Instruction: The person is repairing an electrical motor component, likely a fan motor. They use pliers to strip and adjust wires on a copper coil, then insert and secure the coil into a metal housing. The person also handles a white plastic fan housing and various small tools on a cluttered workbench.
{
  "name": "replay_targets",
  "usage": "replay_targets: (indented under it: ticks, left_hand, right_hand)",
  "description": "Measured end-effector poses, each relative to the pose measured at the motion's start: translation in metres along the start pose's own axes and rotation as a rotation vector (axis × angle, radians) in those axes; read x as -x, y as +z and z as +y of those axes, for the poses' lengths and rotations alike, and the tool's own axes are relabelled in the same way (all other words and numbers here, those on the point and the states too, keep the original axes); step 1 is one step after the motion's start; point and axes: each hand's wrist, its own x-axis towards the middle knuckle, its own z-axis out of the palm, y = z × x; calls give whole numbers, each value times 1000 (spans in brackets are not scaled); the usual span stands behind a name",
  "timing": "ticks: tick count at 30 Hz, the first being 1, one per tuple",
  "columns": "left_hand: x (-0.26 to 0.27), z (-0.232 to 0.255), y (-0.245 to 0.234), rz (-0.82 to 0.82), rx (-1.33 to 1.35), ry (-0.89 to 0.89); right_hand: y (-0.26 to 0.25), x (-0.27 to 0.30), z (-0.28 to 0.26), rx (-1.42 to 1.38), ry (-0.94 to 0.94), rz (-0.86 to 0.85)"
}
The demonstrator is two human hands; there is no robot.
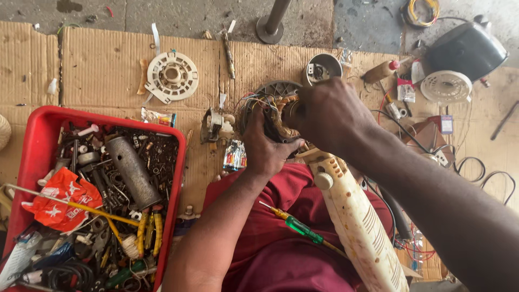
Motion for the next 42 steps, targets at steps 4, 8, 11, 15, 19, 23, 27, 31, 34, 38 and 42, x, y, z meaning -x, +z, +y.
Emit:
replay_targets:
  ticks: [4,8,11,15,19,23,27,31,34,38,42]
  left_hand:
    - [-2,1,-2,-8,-6,18]
    - [2,-4,0,-12,16,26]
    - [0,-8,0,-13,-13,0]
    - [1,-15,4,44,-128,86]
    - [4,-22,4,36,-106,103]
    - [6,-25,6,42,-126,74]
    - [6,-28,7,19,-73,31]
    - [1,-23,9,70,-189,144]
    - [8,-21,4,39,-104,75]
    - [3,-14,2,-14,-5,21]
    - [-1,-6,1,-12,-173,12]
  right_hand:
    - [4,0,11,-3,-464,315]
    - [-3,-1,-14,-41,141,-30]
    - [-8,-5,-27,-71,421,-181]
    - [8,-14,-2,89,144,-144]
    - [20,-10,17,82,-252,151]
    - [8,-13,-1,-23,203,-86]
    - [19,-26,0,-22,394,-232]
    - [30,-22,21,85,-161,108]
    - [18,-5,18,43,-101,46]
    - [2,-15,-12,-1,336,-173]
    - [10,-26,-7,42,337,-214]
